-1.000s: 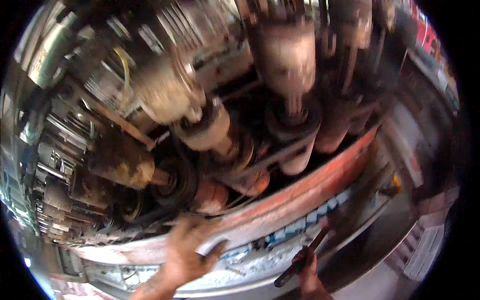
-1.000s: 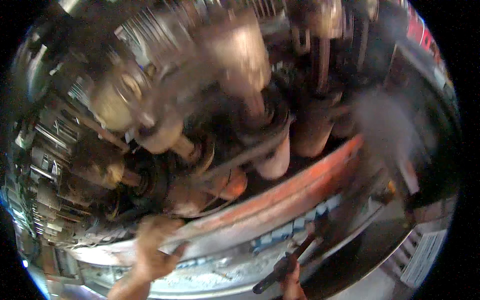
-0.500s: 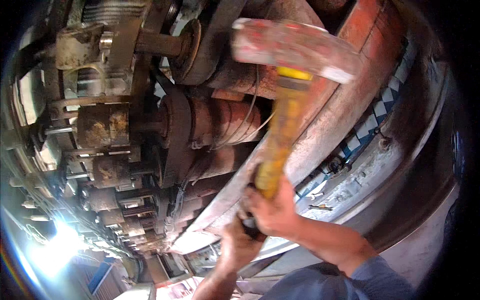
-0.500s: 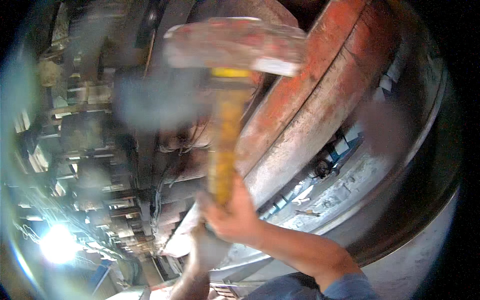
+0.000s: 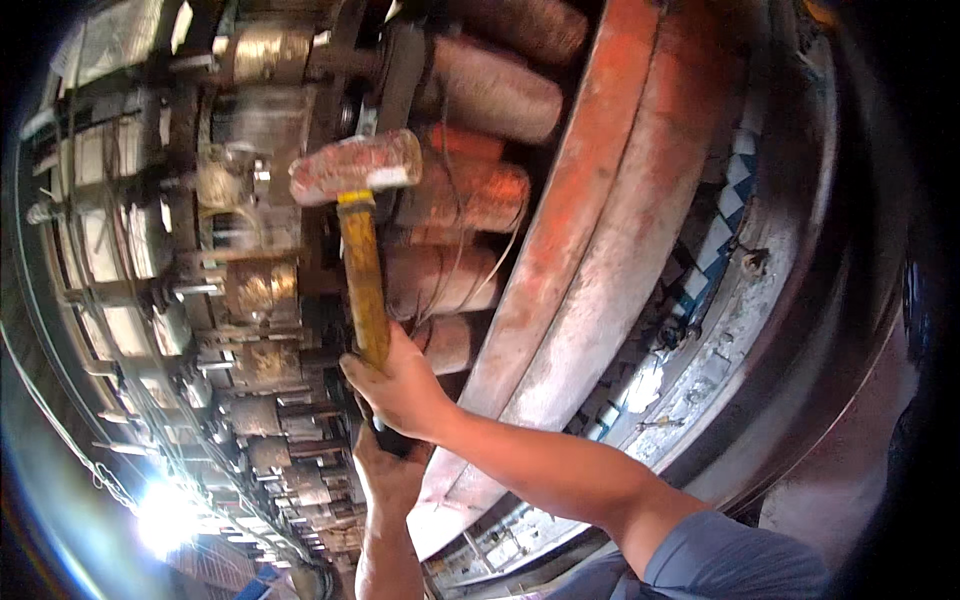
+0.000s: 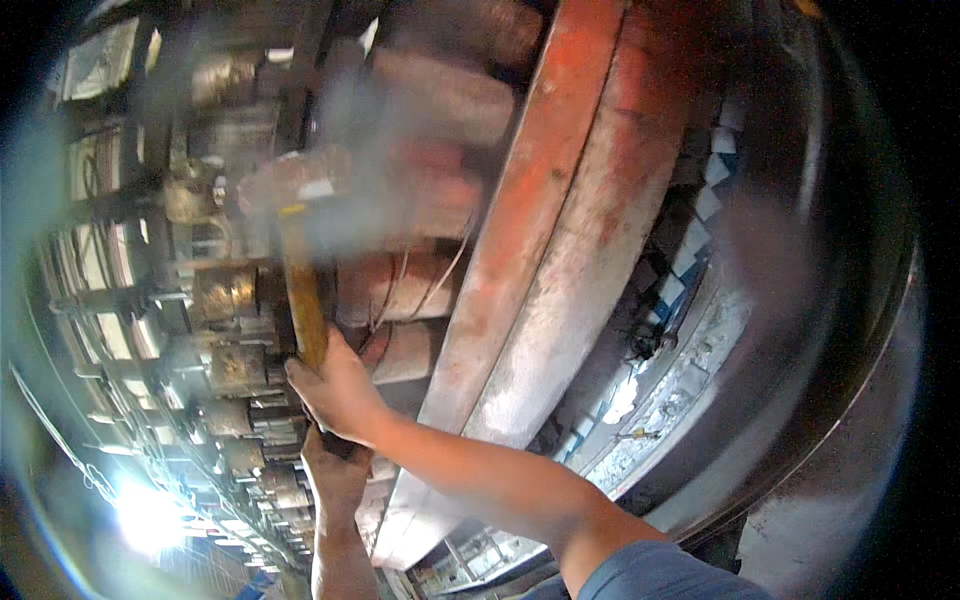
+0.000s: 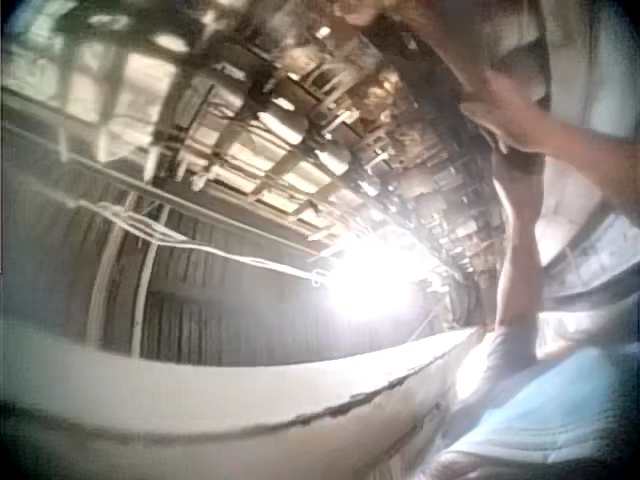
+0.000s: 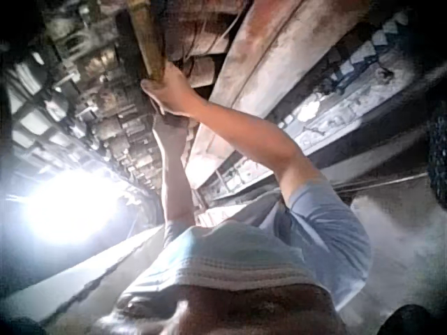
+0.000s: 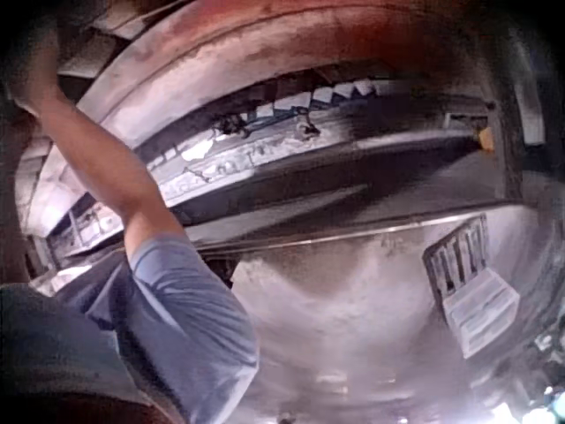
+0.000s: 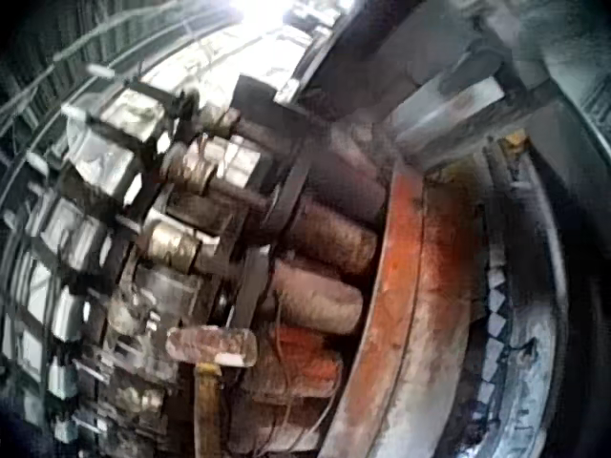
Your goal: The person uses a hammer and a wrench to loosen and remove cylindrical components from a large industrial machine. They repeatedly strike the components with the hammer and then use the wrench to unscrew parts, placing the removed pieces on the machine's frame.
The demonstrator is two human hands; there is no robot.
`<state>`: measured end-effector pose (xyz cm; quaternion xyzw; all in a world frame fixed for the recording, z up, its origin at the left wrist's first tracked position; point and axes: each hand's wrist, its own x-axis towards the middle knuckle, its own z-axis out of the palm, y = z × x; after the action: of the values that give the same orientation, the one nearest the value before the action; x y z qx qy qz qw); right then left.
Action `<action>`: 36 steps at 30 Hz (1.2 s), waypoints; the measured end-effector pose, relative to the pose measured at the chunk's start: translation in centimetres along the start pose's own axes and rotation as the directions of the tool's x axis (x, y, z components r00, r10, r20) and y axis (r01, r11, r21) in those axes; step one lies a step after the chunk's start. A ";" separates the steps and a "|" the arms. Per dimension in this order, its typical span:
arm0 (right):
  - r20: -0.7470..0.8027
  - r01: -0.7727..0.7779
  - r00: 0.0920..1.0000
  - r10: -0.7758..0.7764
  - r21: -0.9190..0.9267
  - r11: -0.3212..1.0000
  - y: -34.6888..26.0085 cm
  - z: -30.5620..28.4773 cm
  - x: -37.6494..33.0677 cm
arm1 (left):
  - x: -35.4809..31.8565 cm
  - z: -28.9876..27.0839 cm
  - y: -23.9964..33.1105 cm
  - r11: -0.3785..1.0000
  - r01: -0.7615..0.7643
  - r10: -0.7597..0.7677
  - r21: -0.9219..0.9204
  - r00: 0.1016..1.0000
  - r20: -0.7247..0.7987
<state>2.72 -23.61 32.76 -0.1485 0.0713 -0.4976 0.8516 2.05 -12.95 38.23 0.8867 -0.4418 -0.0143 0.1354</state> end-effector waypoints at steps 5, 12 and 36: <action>-0.273 0.164 0.955 -0.117 0.156 0.974 -6.9 -4.0 -3.9 | 1.9 -0.3 4.1 0.985 -0.152 0.170 -0.082 0.942 0.290; -0.666 0.719 0.663 -0.342 0.440 0.538 -7.8 -7.7 -4.1 | 8.1 2.2 13.1 0.681 -0.679 0.329 0.274 0.618 0.714; -0.532 0.272 0.847 -0.003 0.426 0.863 -4.9 -1.0 -2.3 | 6.5 -3.2 5.7 0.933 -0.269 0.134 0.238 0.875 0.465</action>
<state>-2.77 -24.04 33.35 0.2038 0.1574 -0.5822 0.7712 2.03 -20.64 43.36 0.8187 -0.5490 -0.1343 -0.1012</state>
